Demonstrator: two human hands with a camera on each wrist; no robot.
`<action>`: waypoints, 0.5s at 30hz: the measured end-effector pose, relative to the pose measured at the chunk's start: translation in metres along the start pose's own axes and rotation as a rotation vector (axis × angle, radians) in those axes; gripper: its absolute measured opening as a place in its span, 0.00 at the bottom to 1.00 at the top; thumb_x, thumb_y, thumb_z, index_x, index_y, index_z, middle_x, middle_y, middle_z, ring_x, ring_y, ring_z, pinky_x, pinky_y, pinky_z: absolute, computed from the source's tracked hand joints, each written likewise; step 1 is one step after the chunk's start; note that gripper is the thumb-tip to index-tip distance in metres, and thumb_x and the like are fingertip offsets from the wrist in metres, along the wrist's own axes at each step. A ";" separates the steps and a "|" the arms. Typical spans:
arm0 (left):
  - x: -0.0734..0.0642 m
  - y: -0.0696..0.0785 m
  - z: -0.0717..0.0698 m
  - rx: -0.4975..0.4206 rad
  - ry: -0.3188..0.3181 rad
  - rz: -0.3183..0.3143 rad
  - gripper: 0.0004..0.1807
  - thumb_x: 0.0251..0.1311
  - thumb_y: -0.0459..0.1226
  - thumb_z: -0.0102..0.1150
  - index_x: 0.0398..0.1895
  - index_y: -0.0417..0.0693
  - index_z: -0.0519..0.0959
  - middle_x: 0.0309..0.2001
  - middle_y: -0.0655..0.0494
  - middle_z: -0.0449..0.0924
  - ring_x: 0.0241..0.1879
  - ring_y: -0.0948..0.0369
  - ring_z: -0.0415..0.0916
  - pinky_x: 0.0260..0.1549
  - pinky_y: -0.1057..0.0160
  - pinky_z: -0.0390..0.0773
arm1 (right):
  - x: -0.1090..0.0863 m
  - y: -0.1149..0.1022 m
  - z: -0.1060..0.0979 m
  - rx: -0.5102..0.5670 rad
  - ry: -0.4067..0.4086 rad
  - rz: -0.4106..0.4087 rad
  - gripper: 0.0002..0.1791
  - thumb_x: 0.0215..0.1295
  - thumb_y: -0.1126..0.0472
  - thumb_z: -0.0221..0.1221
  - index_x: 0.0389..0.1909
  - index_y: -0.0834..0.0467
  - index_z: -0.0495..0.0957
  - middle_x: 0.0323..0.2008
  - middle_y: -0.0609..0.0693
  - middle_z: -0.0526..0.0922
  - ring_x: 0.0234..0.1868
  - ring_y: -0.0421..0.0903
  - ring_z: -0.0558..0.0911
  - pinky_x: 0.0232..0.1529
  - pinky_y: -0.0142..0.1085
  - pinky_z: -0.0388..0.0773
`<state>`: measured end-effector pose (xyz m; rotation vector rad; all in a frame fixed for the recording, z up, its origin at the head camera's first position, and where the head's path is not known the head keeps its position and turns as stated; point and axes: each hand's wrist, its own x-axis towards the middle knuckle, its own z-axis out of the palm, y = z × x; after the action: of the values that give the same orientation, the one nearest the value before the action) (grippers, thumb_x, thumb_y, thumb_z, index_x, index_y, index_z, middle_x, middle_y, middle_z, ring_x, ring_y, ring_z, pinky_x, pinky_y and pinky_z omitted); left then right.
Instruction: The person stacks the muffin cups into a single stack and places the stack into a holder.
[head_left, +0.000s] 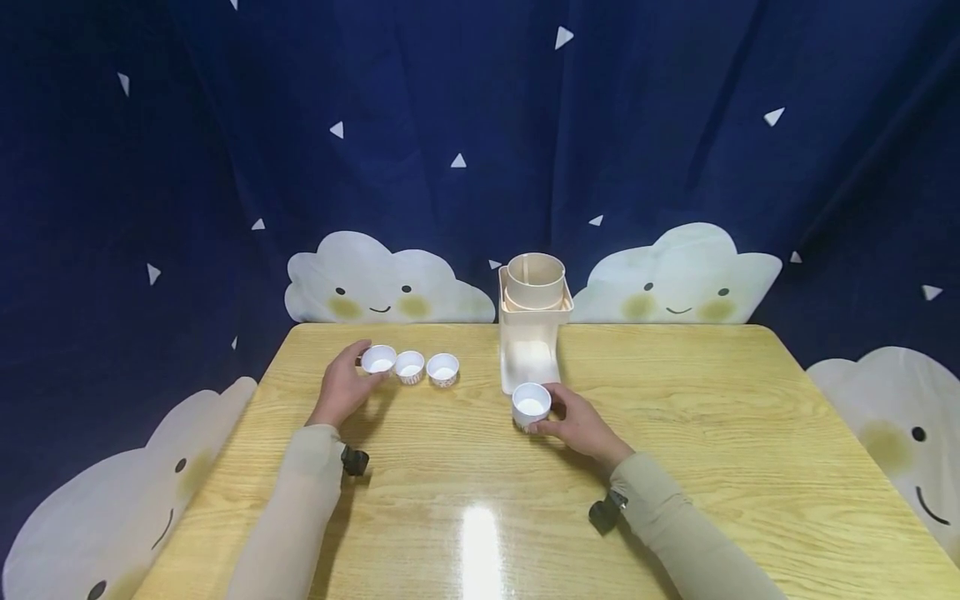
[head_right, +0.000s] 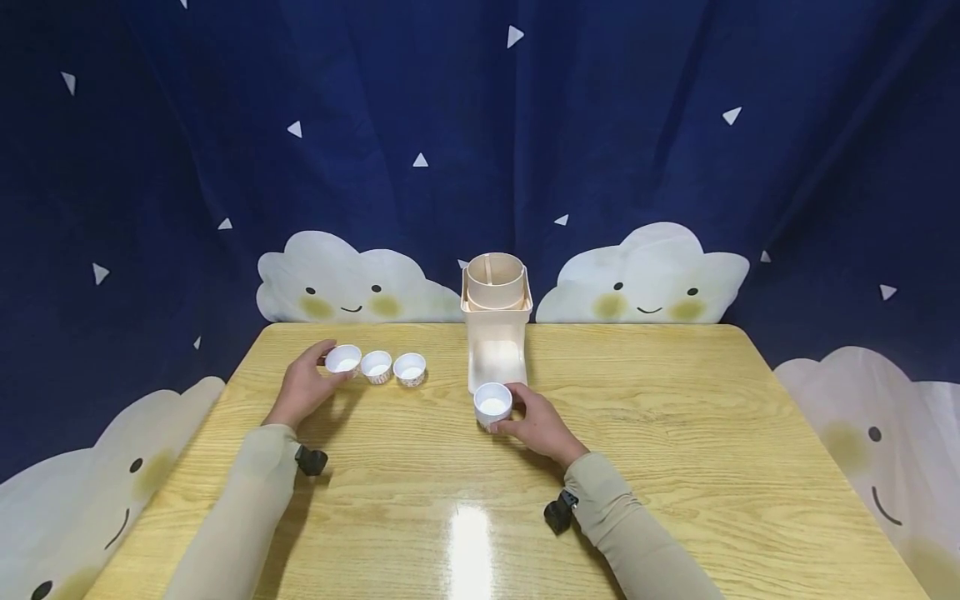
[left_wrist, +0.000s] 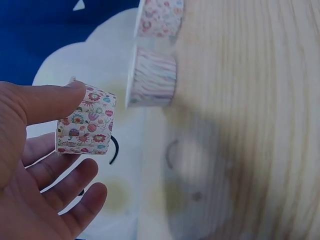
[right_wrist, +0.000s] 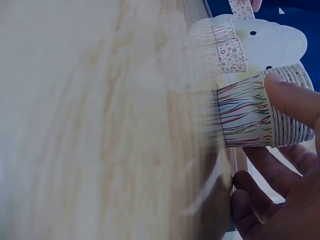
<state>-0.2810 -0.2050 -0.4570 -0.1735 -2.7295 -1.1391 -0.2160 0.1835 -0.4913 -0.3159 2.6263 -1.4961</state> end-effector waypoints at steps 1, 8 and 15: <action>-0.001 0.003 0.000 0.000 0.000 0.005 0.37 0.55 0.36 0.69 0.68 0.33 0.67 0.63 0.33 0.73 0.59 0.40 0.73 0.62 0.43 0.71 | 0.000 0.000 0.000 -0.001 -0.001 0.003 0.35 0.53 0.60 0.72 0.62 0.60 0.72 0.60 0.59 0.79 0.67 0.59 0.74 0.72 0.54 0.66; -0.004 0.023 0.004 0.036 0.004 0.068 0.35 0.54 0.36 0.71 0.66 0.37 0.70 0.61 0.36 0.75 0.58 0.43 0.74 0.62 0.43 0.71 | 0.001 0.001 0.000 0.007 -0.003 0.009 0.36 0.53 0.58 0.73 0.62 0.60 0.72 0.60 0.59 0.79 0.67 0.60 0.74 0.71 0.55 0.66; -0.011 0.047 0.007 0.033 -0.002 0.159 0.35 0.53 0.36 0.72 0.66 0.41 0.72 0.63 0.40 0.76 0.62 0.42 0.73 0.63 0.41 0.70 | 0.002 0.002 0.001 0.016 -0.002 -0.006 0.35 0.52 0.60 0.73 0.62 0.60 0.72 0.59 0.59 0.80 0.67 0.60 0.74 0.72 0.54 0.66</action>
<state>-0.2631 -0.1675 -0.4309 -0.3793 -2.6788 -1.0501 -0.2177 0.1834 -0.4931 -0.3238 2.6125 -1.5172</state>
